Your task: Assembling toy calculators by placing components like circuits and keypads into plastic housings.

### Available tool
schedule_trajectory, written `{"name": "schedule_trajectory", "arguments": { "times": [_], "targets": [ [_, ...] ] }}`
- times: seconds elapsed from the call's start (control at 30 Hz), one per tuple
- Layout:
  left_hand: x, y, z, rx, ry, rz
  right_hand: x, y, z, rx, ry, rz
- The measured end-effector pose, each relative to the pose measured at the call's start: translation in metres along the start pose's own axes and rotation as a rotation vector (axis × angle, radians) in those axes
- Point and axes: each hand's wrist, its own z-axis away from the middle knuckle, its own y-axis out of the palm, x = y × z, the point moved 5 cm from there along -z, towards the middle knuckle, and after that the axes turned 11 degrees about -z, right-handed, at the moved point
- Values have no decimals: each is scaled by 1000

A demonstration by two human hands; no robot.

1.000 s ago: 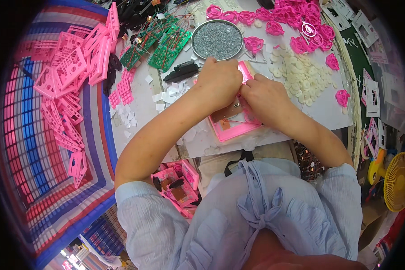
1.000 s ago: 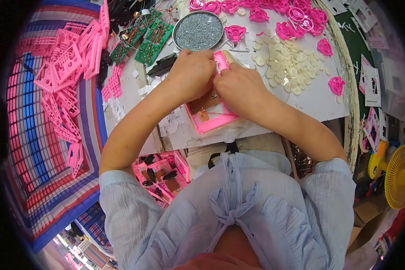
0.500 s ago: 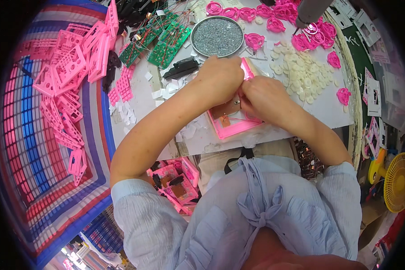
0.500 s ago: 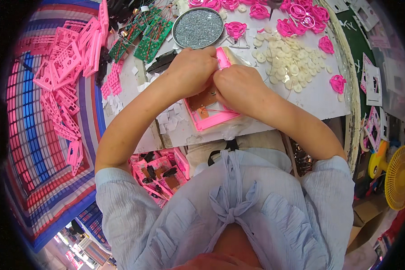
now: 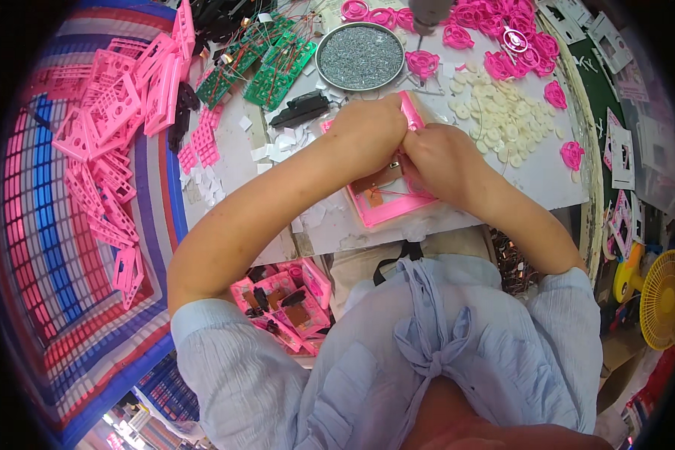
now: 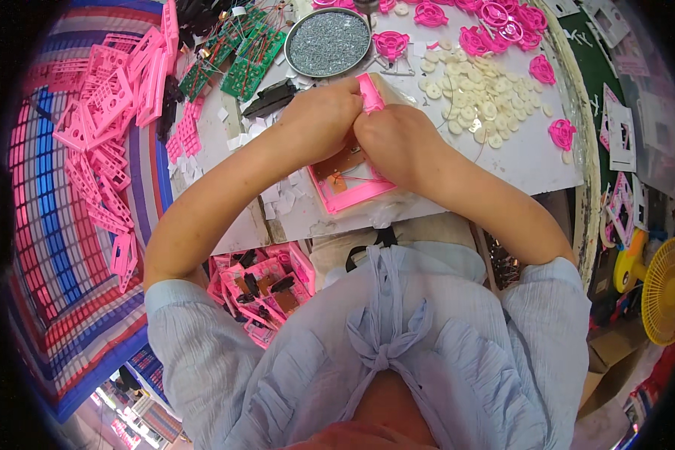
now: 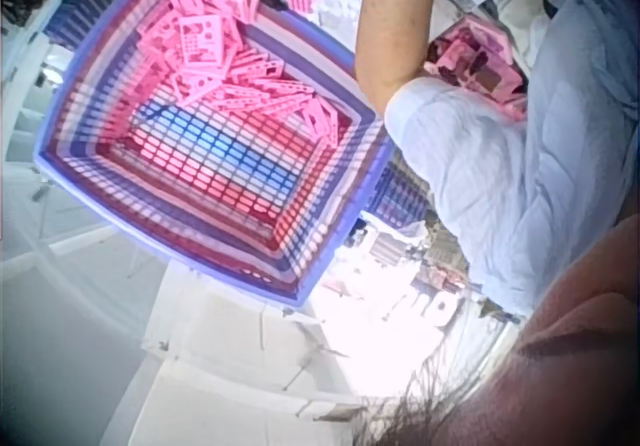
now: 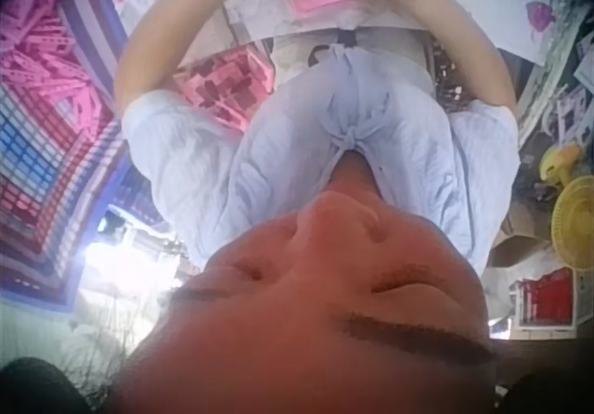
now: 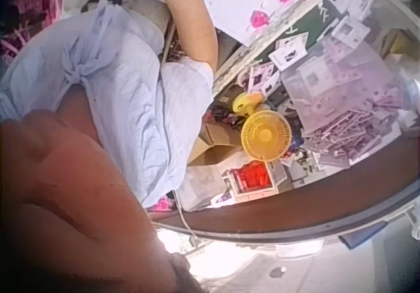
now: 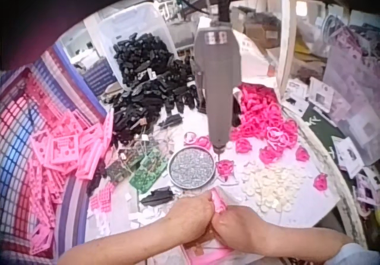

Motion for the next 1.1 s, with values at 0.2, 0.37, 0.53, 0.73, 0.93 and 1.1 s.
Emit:
{"name": "schedule_trajectory", "arguments": {
  "times": [0.2,0.37,0.53,0.73,0.93,1.1],
  "targets": [
    [22,-8,-4,2,-255,-5,1,-5,2,-134,-133,-3],
    [44,0,-21,254,-236,169,-13,-10,-8,-263,-263,-182],
    [51,9,-22,237,-217,194,-18,-8,-20,-30,-231,-176],
    [54,6,-17,248,-190,317,-17,0,-28,-118,-379,-54],
    [58,15,-9,214,-223,396,-3,-1,-21,-89,-280,-2],
    [58,13,-7,208,-212,402,10,-4,-10,-23,-146,184]
  ]
}}
